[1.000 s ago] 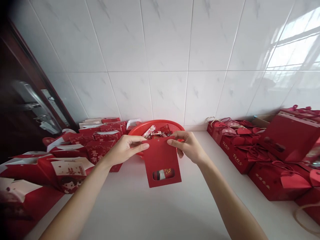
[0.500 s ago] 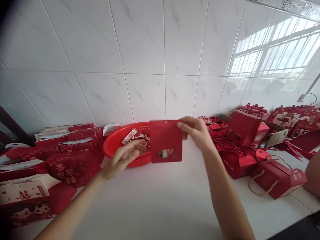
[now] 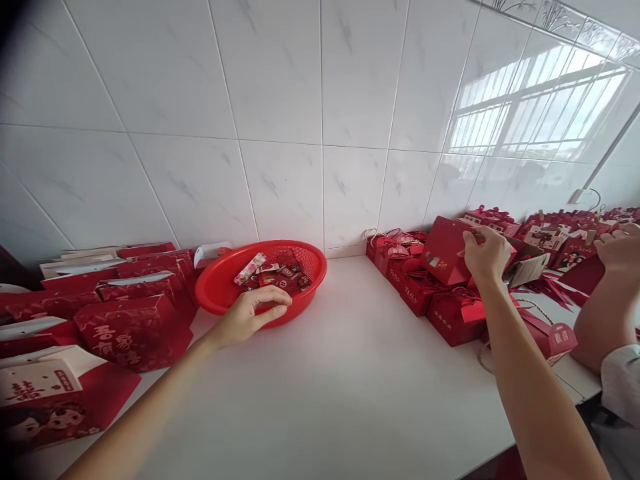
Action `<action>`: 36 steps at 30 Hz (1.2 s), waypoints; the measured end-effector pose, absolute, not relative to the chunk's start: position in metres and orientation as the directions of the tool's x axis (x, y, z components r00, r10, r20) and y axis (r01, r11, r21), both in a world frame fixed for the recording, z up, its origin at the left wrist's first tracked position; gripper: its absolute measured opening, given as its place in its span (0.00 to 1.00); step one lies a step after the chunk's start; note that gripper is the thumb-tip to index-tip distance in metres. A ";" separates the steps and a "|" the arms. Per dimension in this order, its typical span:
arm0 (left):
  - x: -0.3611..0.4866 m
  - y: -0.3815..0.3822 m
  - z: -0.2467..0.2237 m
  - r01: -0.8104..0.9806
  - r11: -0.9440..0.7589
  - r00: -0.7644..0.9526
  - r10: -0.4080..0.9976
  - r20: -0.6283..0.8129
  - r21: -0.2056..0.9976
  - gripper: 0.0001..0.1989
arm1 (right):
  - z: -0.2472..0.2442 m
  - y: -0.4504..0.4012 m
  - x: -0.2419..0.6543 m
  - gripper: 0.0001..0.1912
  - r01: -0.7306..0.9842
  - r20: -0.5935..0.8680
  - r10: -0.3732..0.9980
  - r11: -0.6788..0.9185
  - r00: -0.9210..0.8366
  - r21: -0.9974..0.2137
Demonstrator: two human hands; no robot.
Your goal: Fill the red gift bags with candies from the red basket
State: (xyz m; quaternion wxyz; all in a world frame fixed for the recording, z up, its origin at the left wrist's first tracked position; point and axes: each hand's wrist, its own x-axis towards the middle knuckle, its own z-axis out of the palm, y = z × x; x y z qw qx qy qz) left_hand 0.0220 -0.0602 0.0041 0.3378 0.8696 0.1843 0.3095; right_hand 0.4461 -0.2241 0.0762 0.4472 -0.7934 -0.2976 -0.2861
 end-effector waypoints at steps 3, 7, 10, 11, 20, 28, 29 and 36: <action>0.022 -0.060 0.003 0.111 -0.706 0.738 0.529 0.417 0.700 0.10 | 0.077 -0.226 0.448 0.03 0.597 0.589 0.190 -0.485 0.785 -0.639; 0.022 -0.060 0.003 0.120 -0.701 0.739 0.536 0.408 0.703 0.10 | 0.079 -0.227 0.442 0.06 0.556 0.531 0.210 -0.504 0.821 -0.661; 0.022 -0.060 0.002 0.122 -0.701 0.744 0.534 0.402 0.703 0.10 | 0.078 -0.228 0.439 0.01 0.543 0.520 0.201 -0.506 0.830 -0.671; 0.022 -0.059 0.002 0.119 -0.702 0.743 0.532 0.405 0.702 0.10 | 0.078 -0.228 0.437 0.05 0.536 0.519 0.190 -0.505 0.833 -0.676; 0.026 -0.062 -0.004 0.076 -0.703 0.727 0.525 0.443 0.707 0.05 | 0.067 -0.209 0.394 0.15 0.758 0.803 0.070 -0.385 0.592 -0.526; 0.005 -0.075 0.012 0.197 -0.692 0.768 0.549 0.329 0.695 0.06 | -0.034 -0.194 0.218 0.07 0.623 0.639 0.697 0.666 -0.325 -0.410; -0.005 -0.080 0.019 0.216 -0.710 0.769 0.547 0.332 0.670 0.07 | -0.047 -0.199 0.196 0.09 0.547 0.601 0.666 0.731 -0.442 -0.407; -0.125 -0.097 0.079 0.591 -0.683 0.426 0.717 0.552 0.430 0.13 | -0.093 -0.219 0.140 0.13 0.370 0.598 0.533 0.846 -0.598 -0.385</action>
